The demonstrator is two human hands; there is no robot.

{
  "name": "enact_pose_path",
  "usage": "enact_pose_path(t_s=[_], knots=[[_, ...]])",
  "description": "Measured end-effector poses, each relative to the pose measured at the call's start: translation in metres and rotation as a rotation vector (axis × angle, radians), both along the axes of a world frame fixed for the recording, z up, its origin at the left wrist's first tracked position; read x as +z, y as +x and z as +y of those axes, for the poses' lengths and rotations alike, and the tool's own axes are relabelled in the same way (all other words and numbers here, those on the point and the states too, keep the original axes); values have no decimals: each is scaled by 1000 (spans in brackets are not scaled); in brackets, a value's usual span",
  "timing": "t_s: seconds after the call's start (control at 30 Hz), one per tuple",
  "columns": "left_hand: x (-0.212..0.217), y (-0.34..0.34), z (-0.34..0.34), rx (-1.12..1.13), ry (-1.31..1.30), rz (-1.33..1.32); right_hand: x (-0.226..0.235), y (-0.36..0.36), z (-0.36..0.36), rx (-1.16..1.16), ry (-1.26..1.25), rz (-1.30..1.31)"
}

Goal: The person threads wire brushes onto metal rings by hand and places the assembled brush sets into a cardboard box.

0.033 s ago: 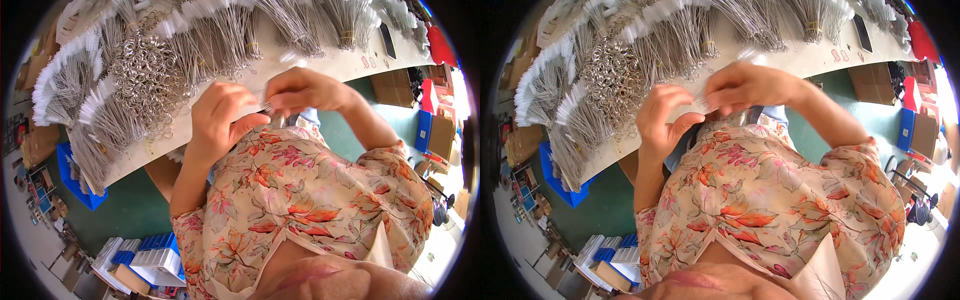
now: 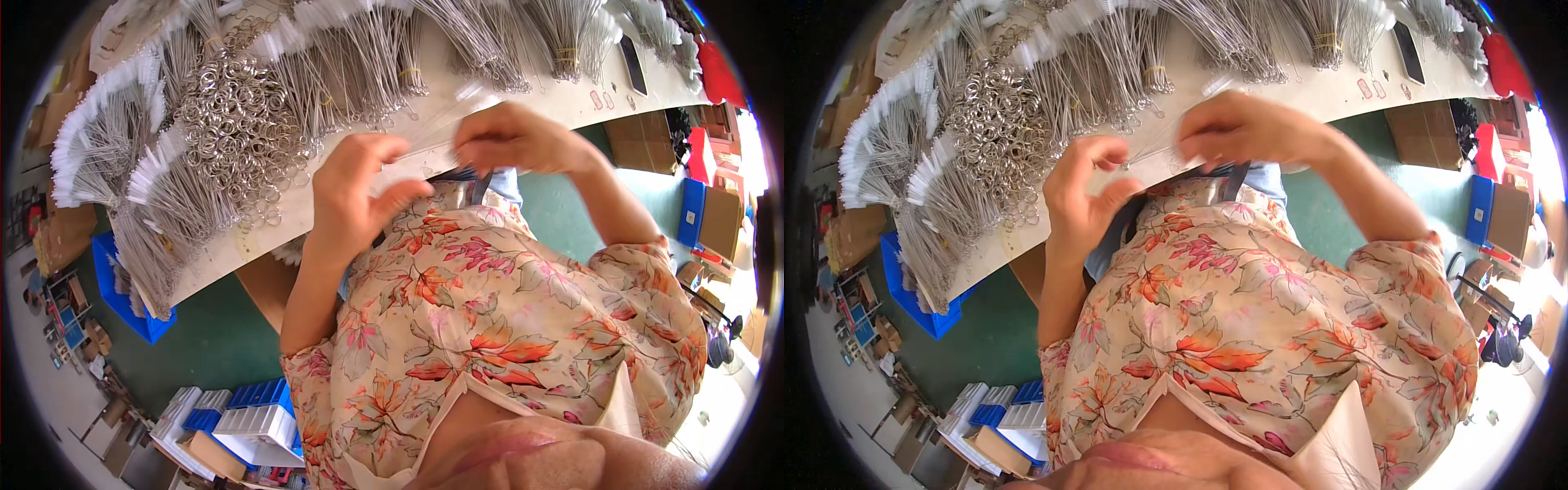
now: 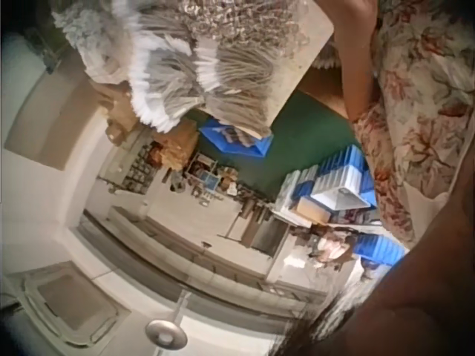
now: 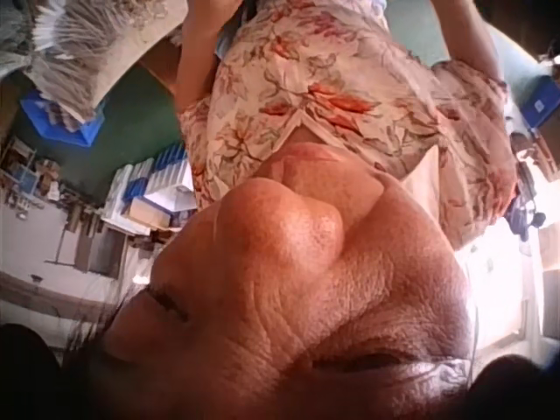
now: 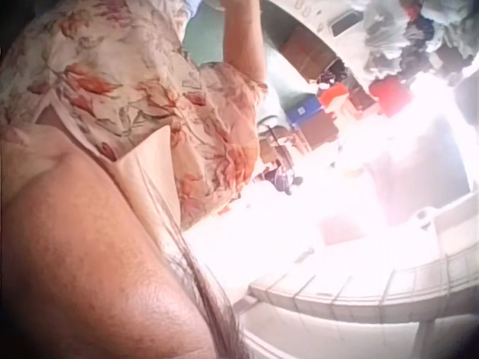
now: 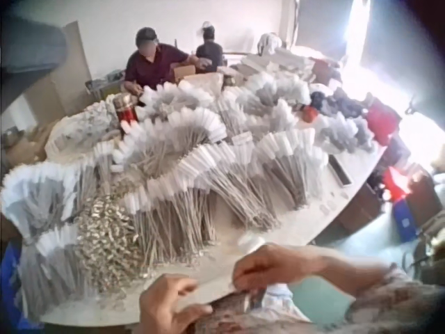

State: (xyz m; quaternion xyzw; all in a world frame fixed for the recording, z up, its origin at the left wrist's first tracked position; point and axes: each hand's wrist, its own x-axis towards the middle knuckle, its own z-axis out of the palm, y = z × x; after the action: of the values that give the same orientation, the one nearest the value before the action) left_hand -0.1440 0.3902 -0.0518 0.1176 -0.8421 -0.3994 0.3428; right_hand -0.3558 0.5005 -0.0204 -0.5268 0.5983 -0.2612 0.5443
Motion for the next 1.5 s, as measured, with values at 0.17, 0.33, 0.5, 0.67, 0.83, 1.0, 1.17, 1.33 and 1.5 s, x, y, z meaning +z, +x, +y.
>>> enact_pose_path(t_s=[0.17,0.33,0.5,0.67,0.83,1.0,1.17,1.33,1.5], knots=[[-57,26,-2,330,160,-522,-69,-104,74,38,77,1517],[-70,24,0,340,140,-401,-66,-47,45,-373,-435,573],[-16,15,2,197,753,76,-36,62,-18,-84,-648,258],[12,34,-20,51,438,39,-30,67,-42,-61,-702,2],[35,43,-24,-32,402,46,9,62,-45,17,-170,-285],[31,42,-26,20,169,91,3,68,-44,-52,-103,-422],[40,36,-13,140,128,255,20,64,-44,-261,-135,-635],[55,30,-18,187,-115,275,42,82,-54,-338,-259,-720],[58,34,-20,176,-74,213,38,78,-60,-292,-245,-696]])
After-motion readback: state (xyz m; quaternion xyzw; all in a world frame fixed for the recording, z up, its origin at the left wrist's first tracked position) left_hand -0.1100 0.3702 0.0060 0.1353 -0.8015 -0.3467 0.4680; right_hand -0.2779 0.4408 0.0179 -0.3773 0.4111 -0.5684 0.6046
